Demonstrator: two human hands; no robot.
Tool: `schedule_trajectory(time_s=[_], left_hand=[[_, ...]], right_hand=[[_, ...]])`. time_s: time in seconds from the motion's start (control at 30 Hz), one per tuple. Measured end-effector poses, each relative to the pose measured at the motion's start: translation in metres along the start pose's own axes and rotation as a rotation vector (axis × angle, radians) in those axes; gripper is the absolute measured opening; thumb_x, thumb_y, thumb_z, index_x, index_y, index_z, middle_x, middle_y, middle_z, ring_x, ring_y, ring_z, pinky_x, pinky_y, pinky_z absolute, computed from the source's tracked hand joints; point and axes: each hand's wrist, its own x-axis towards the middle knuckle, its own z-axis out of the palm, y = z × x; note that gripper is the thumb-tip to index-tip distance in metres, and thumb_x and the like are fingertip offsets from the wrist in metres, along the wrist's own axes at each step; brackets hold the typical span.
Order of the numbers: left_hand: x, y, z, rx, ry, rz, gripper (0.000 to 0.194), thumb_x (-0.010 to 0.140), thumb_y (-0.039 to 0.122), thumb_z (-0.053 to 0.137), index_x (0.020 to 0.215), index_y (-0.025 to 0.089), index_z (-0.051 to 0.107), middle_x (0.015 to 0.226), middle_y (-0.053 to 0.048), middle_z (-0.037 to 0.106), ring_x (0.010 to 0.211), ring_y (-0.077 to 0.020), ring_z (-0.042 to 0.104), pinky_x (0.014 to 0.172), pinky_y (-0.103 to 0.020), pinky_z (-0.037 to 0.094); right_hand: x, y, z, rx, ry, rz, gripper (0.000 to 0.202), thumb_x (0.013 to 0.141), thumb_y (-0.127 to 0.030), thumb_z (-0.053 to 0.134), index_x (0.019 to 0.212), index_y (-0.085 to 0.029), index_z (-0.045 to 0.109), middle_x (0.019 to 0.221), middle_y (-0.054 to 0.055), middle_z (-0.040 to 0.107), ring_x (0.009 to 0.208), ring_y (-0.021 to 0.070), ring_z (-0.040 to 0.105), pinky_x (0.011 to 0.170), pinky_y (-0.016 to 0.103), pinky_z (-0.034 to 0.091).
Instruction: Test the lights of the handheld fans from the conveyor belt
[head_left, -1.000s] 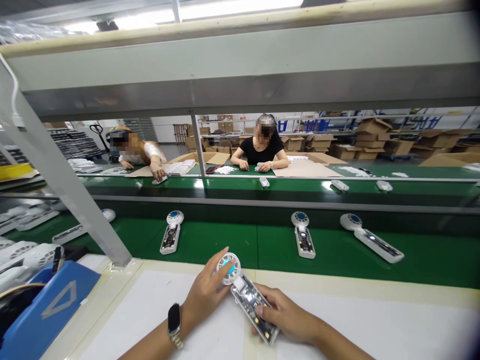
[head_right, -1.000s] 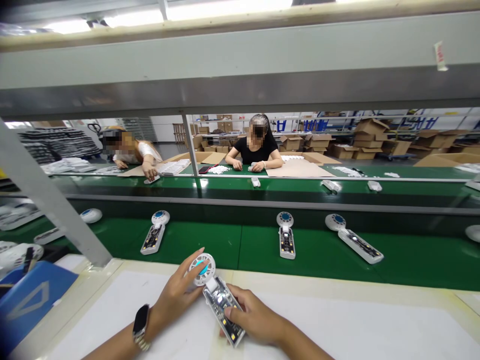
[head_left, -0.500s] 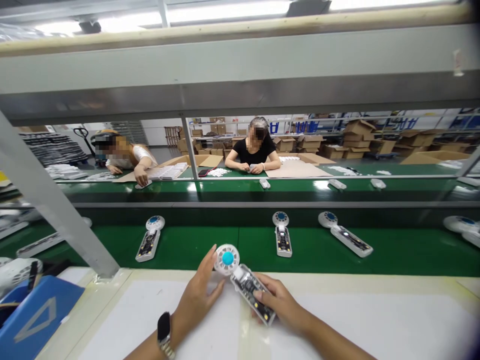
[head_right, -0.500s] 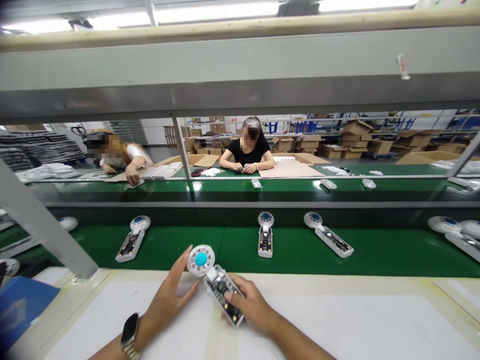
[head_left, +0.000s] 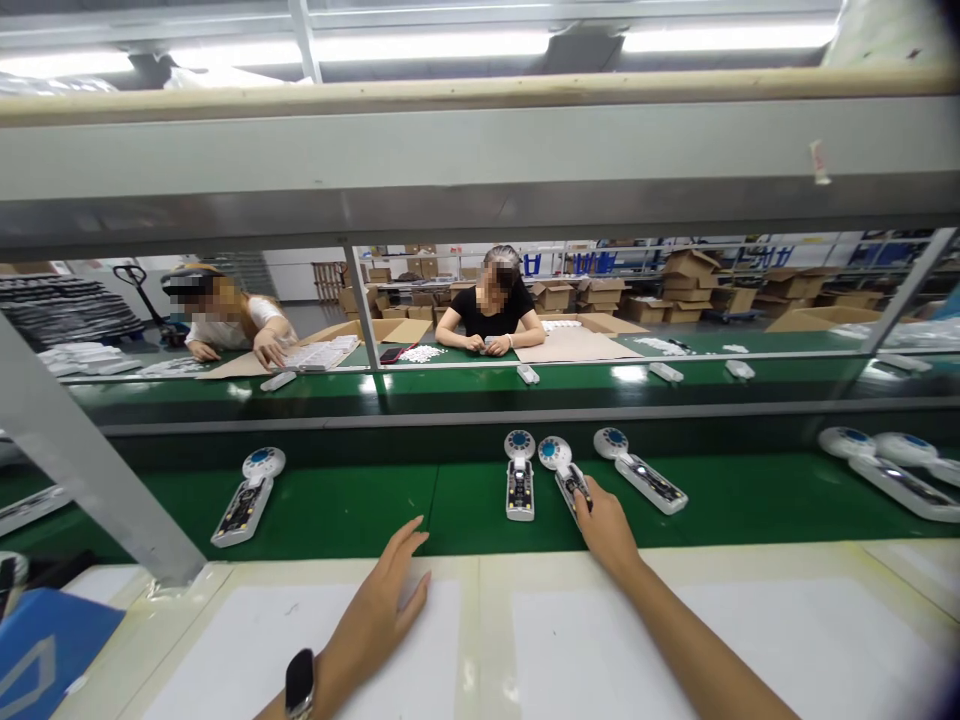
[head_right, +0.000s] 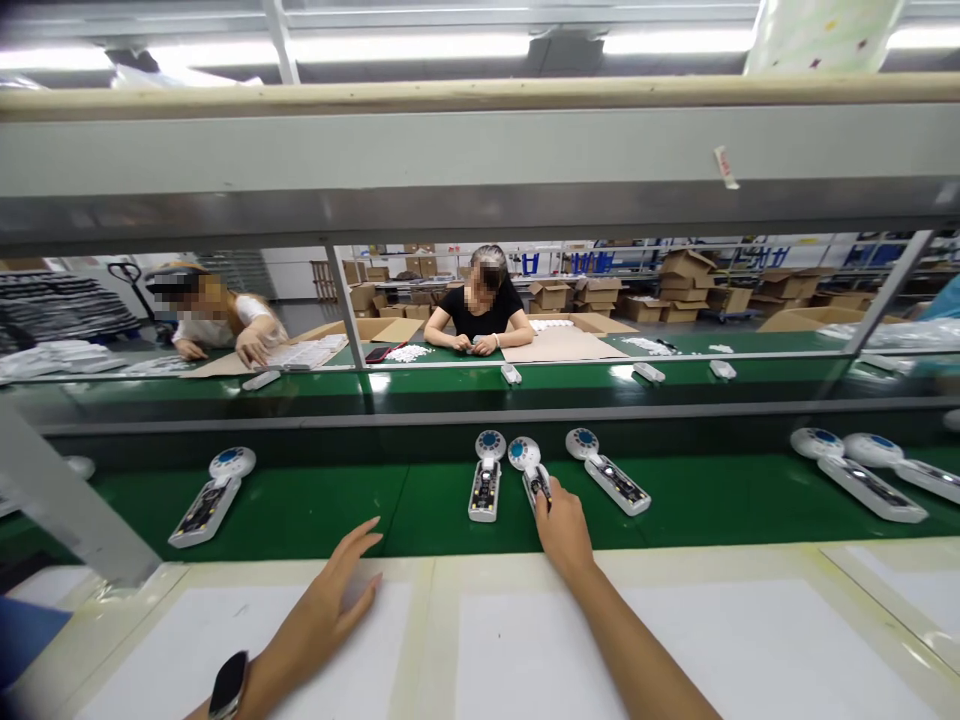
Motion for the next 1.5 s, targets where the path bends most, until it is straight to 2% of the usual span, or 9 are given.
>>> schedule_trajectory(time_s=[0.2,0.37,0.57,0.67,0.8,0.9,1.03,1.27,1.5], left_hand=[[0.003,-0.005,-0.001,-0.035,-0.141,-0.152,0.029,0.085,0.033,0.042,0.112,0.023,0.049,0.131,-0.009,0.044,0.111,-0.0226,0.052,0.088,-0.035,0.049],[0.008,0.0,-0.004,-0.173,-0.215,-0.278,0.022,0.086,0.038,0.04,0.091,0.022,0.055,0.11,-0.008,0.057,0.101,-0.0217,0.055,0.087,-0.035,0.045],[0.028,0.008,-0.002,-0.326,-0.258,-0.282,0.033,0.086,0.044,0.037,0.073,0.02,0.055,0.085,-0.006,0.062,0.083,-0.0207,0.056,0.078,-0.032,0.042],[0.057,0.0,0.008,-0.438,-0.295,-0.402,0.049,0.084,0.054,0.028,0.067,0.018,0.056,0.076,-0.006,0.063,0.076,-0.0199,0.057,0.073,-0.03,0.043],[0.105,-0.008,0.035,-0.425,-0.264,-0.582,0.051,0.074,0.062,0.039,0.09,0.015,0.053,0.086,-0.008,0.063,0.072,-0.021,0.058,0.058,-0.028,0.042],[0.135,-0.006,0.057,-0.358,-0.242,-0.668,0.045,0.065,0.053,0.057,0.086,0.014,0.051,0.082,-0.012,0.063,0.076,-0.0266,0.059,0.058,-0.028,0.038],[0.154,-0.002,0.066,-0.396,-0.262,-0.737,0.03,0.053,0.033,0.069,0.069,0.017,0.049,0.071,-0.01,0.062,0.081,-0.0309,0.059,0.06,-0.029,0.038],[0.1,0.008,0.031,-0.874,-0.331,-0.697,0.034,0.063,0.033,0.064,0.089,0.018,0.047,0.076,-0.002,0.06,0.071,-0.0184,0.06,0.059,-0.028,0.047],[0.045,0.026,0.018,-1.479,-0.26,-0.72,0.036,0.067,0.02,0.06,0.096,0.021,0.04,0.088,-0.002,0.059,0.062,-0.0146,0.061,0.063,-0.033,0.051]], right_hand=[[0.01,0.011,-0.001,-0.105,0.1,-0.024,0.037,0.086,-0.032,0.032,0.098,-0.012,0.061,0.101,0.014,0.061,0.098,0.027,0.049,0.089,0.038,0.035],[0.026,0.031,-0.028,-0.165,0.233,0.121,0.042,0.085,-0.026,0.03,0.118,-0.005,0.047,0.117,0.02,0.053,0.11,0.0331,0.041,0.093,0.044,0.03],[0.031,0.043,-0.029,-0.121,0.115,0.288,0.056,0.083,-0.036,0.038,0.121,0.005,0.042,0.103,0.03,0.057,0.094,0.0412,0.053,0.078,0.05,0.038],[0.029,0.04,-0.027,-0.015,0.042,0.313,0.063,0.074,-0.045,0.052,0.119,-0.002,0.046,0.099,0.026,0.061,0.088,0.0401,0.057,0.073,0.046,0.041],[0.02,0.025,-0.021,0.206,0.018,0.364,0.04,0.066,-0.052,0.06,0.085,-0.017,0.063,0.076,0.014,0.066,0.082,0.0367,0.06,0.068,0.042,0.043],[0.008,0.006,-0.013,0.475,0.019,0.413,0.039,0.068,-0.057,0.055,0.074,-0.018,0.059,0.064,0.007,0.063,0.069,0.0305,0.063,0.06,0.038,0.048],[-0.016,-0.019,-0.01,0.871,-0.039,0.435,0.043,0.072,-0.059,0.05,0.086,-0.018,0.055,0.072,0.005,0.066,0.071,0.0243,0.066,0.063,0.035,0.054],[-0.058,-0.056,-0.023,1.29,-0.327,0.475,0.047,0.058,-0.035,0.076,0.097,-0.02,0.053,0.101,0.008,0.066,0.078,0.0245,0.066,0.066,0.035,0.053],[-0.067,-0.062,-0.009,1.21,-0.388,0.516,0.039,0.07,-0.035,0.062,0.103,-0.021,0.047,0.068,0.001,0.067,0.053,0.0176,0.062,0.048,0.026,0.045]])
